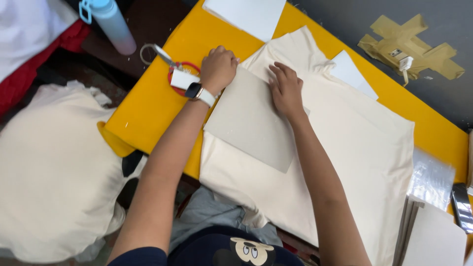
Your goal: Folding a shirt using a cardboard template and placing it into a plastic bag for packaging.
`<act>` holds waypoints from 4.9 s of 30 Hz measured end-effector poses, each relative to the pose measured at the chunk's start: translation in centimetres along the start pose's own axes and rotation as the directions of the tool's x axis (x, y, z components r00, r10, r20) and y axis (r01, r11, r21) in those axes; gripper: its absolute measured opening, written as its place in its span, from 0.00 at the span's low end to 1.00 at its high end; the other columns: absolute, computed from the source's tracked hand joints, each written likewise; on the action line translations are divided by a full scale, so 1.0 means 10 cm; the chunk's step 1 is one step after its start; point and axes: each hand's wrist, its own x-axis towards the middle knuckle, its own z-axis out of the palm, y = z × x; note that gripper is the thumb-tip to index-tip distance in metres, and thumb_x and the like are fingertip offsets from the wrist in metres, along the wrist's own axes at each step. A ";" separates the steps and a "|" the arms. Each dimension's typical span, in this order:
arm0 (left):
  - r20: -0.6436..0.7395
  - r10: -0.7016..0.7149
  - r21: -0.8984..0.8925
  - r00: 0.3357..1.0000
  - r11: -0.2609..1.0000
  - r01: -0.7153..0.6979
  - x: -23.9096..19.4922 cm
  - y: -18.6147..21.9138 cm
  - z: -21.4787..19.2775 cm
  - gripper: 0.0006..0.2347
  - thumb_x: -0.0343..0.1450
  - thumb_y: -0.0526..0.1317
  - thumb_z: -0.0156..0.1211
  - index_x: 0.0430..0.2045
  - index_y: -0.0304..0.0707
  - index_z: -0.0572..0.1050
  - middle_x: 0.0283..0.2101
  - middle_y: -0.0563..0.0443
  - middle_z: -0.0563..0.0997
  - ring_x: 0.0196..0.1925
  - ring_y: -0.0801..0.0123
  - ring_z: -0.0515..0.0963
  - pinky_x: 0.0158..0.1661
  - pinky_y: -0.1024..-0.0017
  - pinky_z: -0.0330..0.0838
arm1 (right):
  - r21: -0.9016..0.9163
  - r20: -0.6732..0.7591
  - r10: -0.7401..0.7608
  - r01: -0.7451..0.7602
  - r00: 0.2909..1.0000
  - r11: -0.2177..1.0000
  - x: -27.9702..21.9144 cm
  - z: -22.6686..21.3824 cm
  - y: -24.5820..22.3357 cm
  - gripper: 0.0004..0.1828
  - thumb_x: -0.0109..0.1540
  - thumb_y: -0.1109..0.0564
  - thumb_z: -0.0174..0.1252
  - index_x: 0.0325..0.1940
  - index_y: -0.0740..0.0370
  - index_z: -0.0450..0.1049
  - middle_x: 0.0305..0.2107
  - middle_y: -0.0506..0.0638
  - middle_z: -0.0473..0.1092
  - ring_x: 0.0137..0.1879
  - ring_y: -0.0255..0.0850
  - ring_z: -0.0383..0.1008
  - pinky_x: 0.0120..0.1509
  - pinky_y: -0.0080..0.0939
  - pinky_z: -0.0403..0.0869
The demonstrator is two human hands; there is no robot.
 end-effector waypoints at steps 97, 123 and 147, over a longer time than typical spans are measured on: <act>0.591 -0.057 -0.649 0.805 0.558 0.516 -3.83 0.03 -0.24 0.30 0.64 0.42 0.77 0.57 0.31 0.67 0.60 0.31 0.73 0.68 0.38 0.68 0.66 0.42 0.58 | -0.110 0.421 -0.330 0.409 0.845 0.906 -0.91 -0.10 -0.41 0.39 0.63 0.20 0.37 0.77 0.24 0.53 0.75 0.53 0.46 0.81 0.62 0.40 0.79 0.68 0.47; 0.645 -0.088 -0.679 0.759 0.390 0.622 -0.02 0.30 0.53 0.27 0.70 0.54 0.67 0.51 0.27 0.69 0.41 0.41 0.80 0.45 0.57 0.84 0.47 0.62 0.79 | -0.033 0.311 -0.071 0.085 0.948 0.996 -0.82 0.88 0.95 0.39 0.64 0.34 0.55 0.78 0.40 0.56 0.74 0.53 0.53 0.78 0.61 0.40 0.76 0.62 0.59; 0.664 -0.151 -0.446 0.732 0.706 0.550 0.02 0.18 0.66 0.32 0.76 0.52 0.61 0.65 0.21 0.59 0.54 0.25 0.74 0.55 0.40 0.79 0.45 0.46 0.77 | -0.302 -0.091 0.615 -0.610 0.784 0.733 -4.77 -1.00 0.04 0.50 0.33 0.34 0.80 0.53 0.52 0.68 0.45 0.46 0.66 0.56 0.47 0.70 0.58 0.46 0.71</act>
